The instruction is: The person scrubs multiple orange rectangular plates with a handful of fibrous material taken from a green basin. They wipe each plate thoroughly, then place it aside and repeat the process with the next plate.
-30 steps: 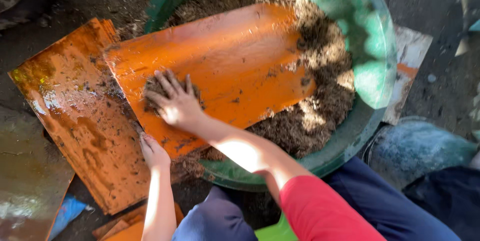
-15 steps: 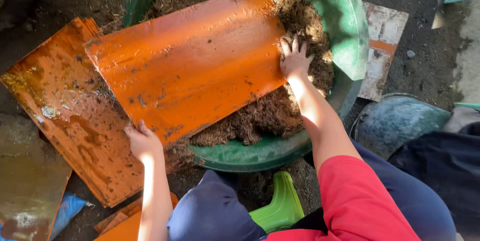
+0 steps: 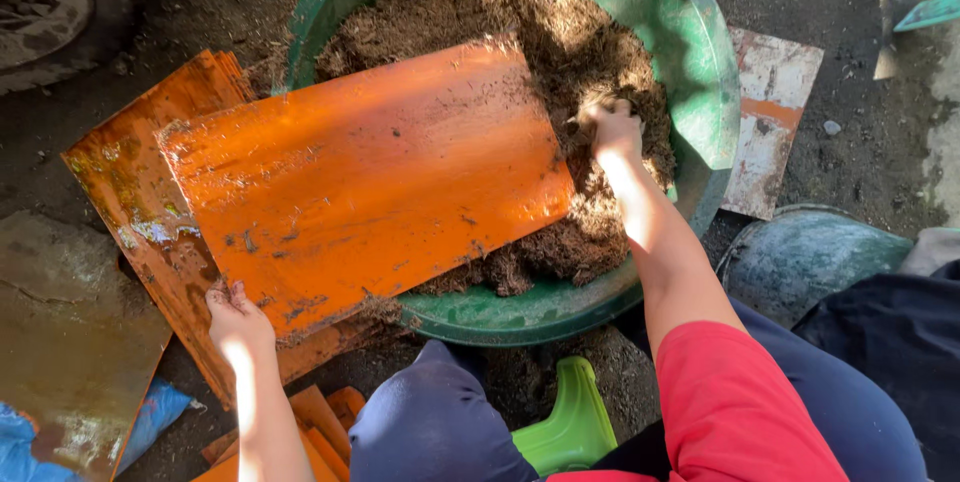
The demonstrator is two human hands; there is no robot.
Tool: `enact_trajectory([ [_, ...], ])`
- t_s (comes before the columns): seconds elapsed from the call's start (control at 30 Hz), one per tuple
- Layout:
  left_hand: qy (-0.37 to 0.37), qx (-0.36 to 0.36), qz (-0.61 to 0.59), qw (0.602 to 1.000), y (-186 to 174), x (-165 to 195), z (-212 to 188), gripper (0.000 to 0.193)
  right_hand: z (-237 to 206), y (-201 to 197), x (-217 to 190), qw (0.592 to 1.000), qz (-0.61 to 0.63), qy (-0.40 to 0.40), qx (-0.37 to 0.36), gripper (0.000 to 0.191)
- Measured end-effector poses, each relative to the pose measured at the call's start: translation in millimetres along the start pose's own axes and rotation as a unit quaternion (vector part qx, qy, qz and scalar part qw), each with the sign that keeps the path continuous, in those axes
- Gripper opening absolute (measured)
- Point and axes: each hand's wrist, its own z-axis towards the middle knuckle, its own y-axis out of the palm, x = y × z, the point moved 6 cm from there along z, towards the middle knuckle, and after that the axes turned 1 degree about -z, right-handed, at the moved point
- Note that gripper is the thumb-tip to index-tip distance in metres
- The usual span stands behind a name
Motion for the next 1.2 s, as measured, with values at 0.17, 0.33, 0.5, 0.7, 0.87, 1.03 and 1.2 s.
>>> enact_trajectory([
  [0.17, -0.043, -0.033, 0.016, 0.998, 4.9, -5.4, 15.1, 0.037, -54.7, 26.7, -90.8, 0.957, 0.030, -0.281, -0.068, 0.037],
  [0.33, -0.014, -0.057, 0.030, 0.998, 13.4, 20.6, 20.9, 0.037, -150.7, 165.5, -180.9, 0.848, -0.139, -0.512, -0.008, 0.037],
  [0.5, -0.038, -0.061, 0.101, 0.992, 18.5, 37.8, 14.9, 0.030, -131.9, 202.9, -188.9, 0.827, -0.140, -0.525, 0.145, 0.066],
  [0.7, 0.011, -0.011, 0.081, 0.997, 22.3, 42.3, 16.0, 0.025, 29.0, 105.6, -99.4, 0.908, -0.225, -0.279, 0.215, 0.049],
  [0.87, 0.035, 0.005, 0.055, 0.998, 27.1, 35.3, 17.4, 0.022, 71.0, 104.5, -66.3, 0.952, -0.080, -0.173, 0.240, 0.048],
  [1.03, 0.060, 0.000, 0.083, 0.995, 24.8, 31.3, 16.5, 0.019, -64.1, 213.9, -170.7, 0.888, -0.114, -0.426, 0.134, 0.053],
  [1.2, 0.070, 0.026, 0.013, 0.997, 20.1, 35.6, 14.6, 0.017, -95.7, 224.9, -235.0, 0.820, -0.098, -0.551, 0.120, 0.038],
])
